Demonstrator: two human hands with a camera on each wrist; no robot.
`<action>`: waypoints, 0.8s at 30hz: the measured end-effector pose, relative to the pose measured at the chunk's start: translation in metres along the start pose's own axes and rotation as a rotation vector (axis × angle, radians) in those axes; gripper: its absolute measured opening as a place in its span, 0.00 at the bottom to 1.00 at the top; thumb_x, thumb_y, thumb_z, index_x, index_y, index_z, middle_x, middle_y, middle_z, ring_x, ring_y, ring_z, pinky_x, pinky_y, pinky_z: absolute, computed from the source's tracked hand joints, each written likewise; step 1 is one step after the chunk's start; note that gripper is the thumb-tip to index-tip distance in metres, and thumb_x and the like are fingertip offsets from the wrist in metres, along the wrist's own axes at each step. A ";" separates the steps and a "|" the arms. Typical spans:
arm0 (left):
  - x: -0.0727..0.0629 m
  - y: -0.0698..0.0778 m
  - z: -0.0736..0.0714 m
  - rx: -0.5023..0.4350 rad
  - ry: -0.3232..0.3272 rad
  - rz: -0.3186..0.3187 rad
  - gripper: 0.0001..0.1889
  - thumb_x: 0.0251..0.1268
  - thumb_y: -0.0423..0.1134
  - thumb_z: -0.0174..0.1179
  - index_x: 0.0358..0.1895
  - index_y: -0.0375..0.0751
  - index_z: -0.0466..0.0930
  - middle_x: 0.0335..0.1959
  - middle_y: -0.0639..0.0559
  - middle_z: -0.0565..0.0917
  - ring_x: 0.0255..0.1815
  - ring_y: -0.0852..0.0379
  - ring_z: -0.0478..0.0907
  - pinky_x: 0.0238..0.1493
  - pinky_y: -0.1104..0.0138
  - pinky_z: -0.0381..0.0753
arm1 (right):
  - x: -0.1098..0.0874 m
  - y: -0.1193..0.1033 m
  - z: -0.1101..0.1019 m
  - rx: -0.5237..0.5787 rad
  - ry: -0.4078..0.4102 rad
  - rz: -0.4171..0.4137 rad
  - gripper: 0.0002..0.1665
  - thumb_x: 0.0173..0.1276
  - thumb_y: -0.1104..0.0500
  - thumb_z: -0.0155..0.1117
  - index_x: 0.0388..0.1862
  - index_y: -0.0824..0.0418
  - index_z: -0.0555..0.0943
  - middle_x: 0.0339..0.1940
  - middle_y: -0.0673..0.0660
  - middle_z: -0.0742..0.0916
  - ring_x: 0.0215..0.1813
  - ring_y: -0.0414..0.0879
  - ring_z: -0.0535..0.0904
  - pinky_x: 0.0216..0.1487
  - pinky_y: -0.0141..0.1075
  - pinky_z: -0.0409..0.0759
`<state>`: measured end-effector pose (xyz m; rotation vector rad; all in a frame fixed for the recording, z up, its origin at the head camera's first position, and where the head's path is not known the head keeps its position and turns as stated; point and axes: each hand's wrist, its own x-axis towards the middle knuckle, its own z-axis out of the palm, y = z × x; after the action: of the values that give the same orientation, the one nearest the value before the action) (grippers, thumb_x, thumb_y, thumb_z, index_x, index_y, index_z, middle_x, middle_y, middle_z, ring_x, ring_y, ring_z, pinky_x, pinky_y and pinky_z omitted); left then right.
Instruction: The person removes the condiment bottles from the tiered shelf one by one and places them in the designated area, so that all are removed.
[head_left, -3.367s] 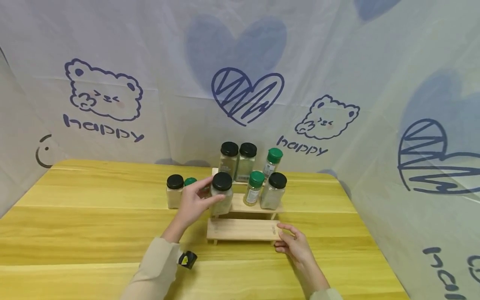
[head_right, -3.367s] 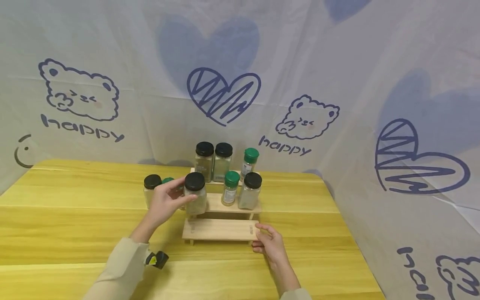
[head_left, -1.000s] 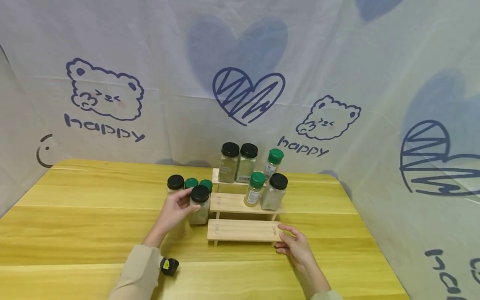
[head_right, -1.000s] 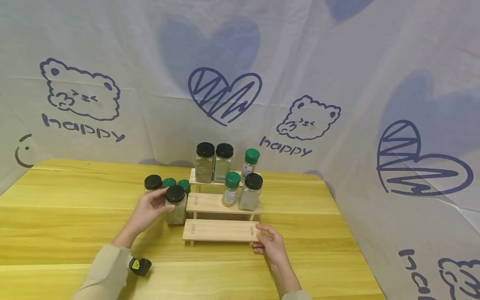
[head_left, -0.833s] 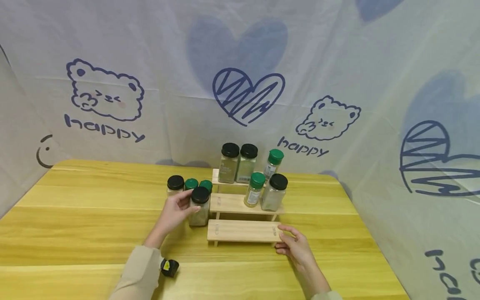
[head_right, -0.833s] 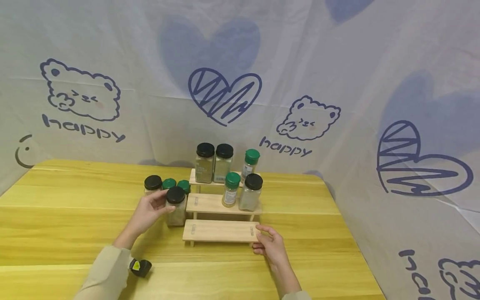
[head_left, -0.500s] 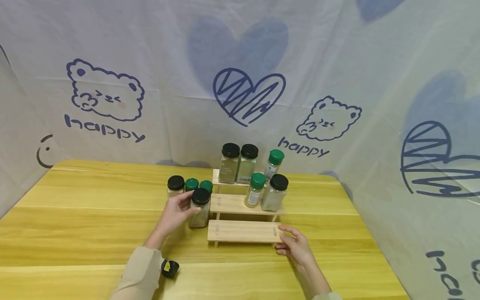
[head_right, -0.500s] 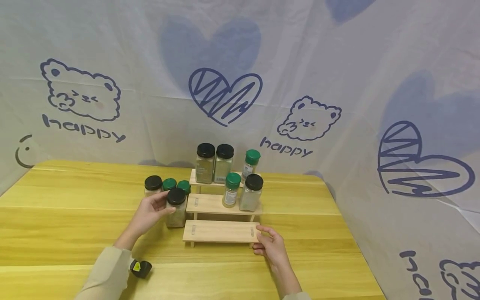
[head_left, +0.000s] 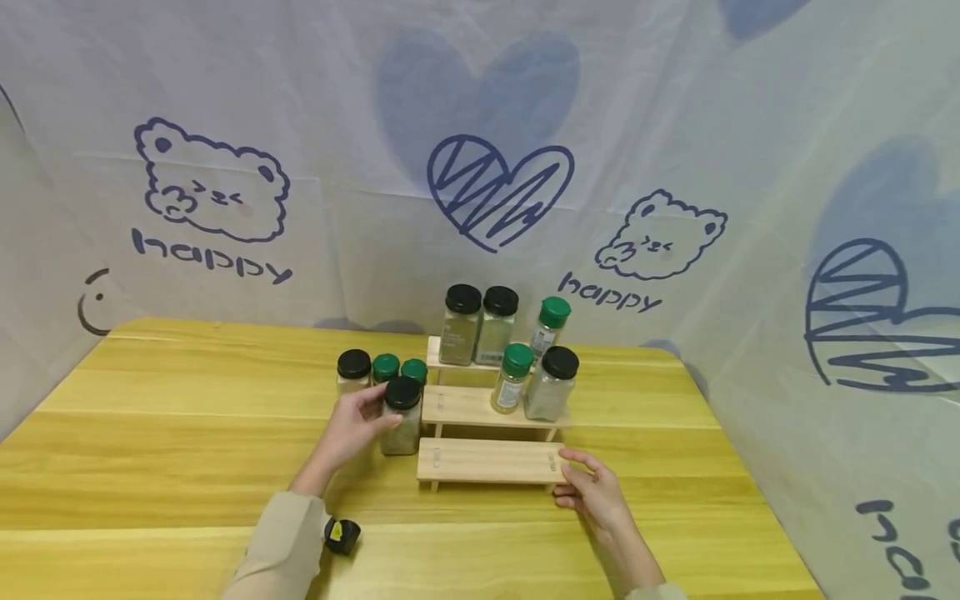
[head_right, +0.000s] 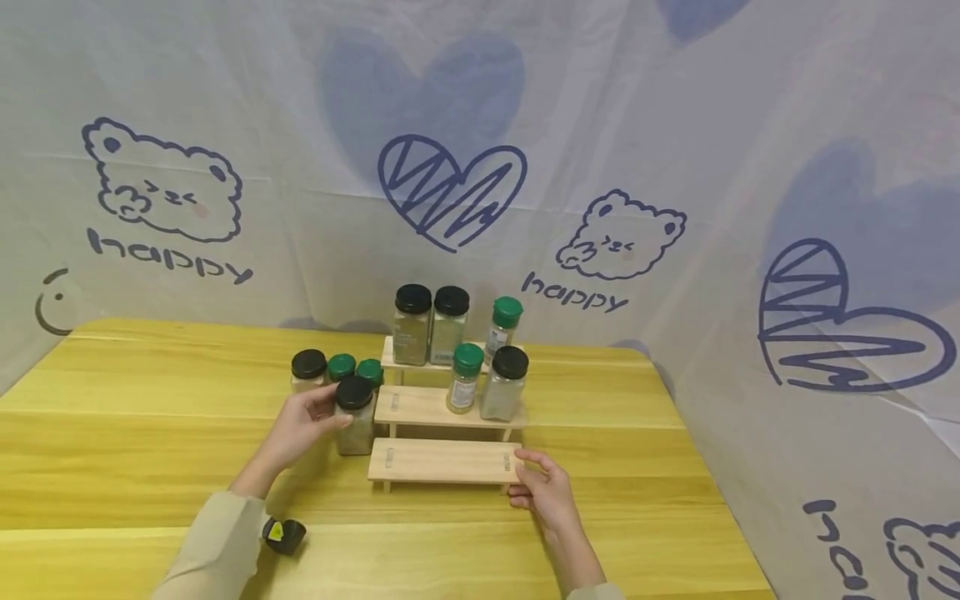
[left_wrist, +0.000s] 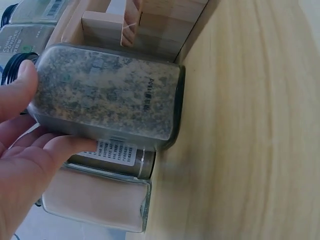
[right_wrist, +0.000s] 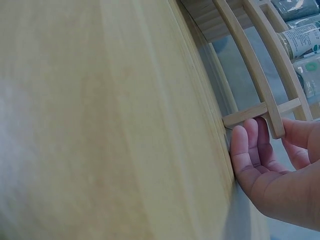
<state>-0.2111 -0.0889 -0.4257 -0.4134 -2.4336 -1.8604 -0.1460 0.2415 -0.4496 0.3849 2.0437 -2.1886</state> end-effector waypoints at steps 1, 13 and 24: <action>0.000 0.000 0.000 0.008 -0.002 -0.005 0.26 0.51 0.23 0.60 0.55 0.18 0.64 0.52 0.27 0.70 0.50 0.38 0.72 0.48 0.60 0.74 | 0.000 0.000 0.000 -0.001 -0.001 -0.001 0.20 0.65 0.69 0.52 0.56 0.72 0.67 0.21 0.56 0.81 0.25 0.45 0.78 0.28 0.32 0.80; -0.001 0.002 -0.002 0.012 0.001 -0.051 0.28 0.52 0.26 0.61 0.57 0.22 0.64 0.55 0.28 0.68 0.54 0.37 0.68 0.53 0.56 0.70 | -0.001 -0.001 -0.001 0.015 -0.009 -0.004 0.18 0.65 0.69 0.51 0.54 0.72 0.68 0.21 0.55 0.81 0.25 0.45 0.77 0.27 0.32 0.79; -0.007 0.005 -0.005 -0.068 0.031 -0.077 0.30 0.49 0.29 0.65 0.57 0.24 0.65 0.55 0.31 0.69 0.56 0.39 0.67 0.56 0.55 0.67 | -0.002 -0.001 0.000 0.003 -0.013 -0.010 0.19 0.66 0.69 0.51 0.56 0.73 0.67 0.22 0.56 0.80 0.25 0.45 0.77 0.27 0.32 0.79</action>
<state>-0.2036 -0.0933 -0.4207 -0.2956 -2.4050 -1.9682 -0.1447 0.2415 -0.4482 0.3608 2.0407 -2.1947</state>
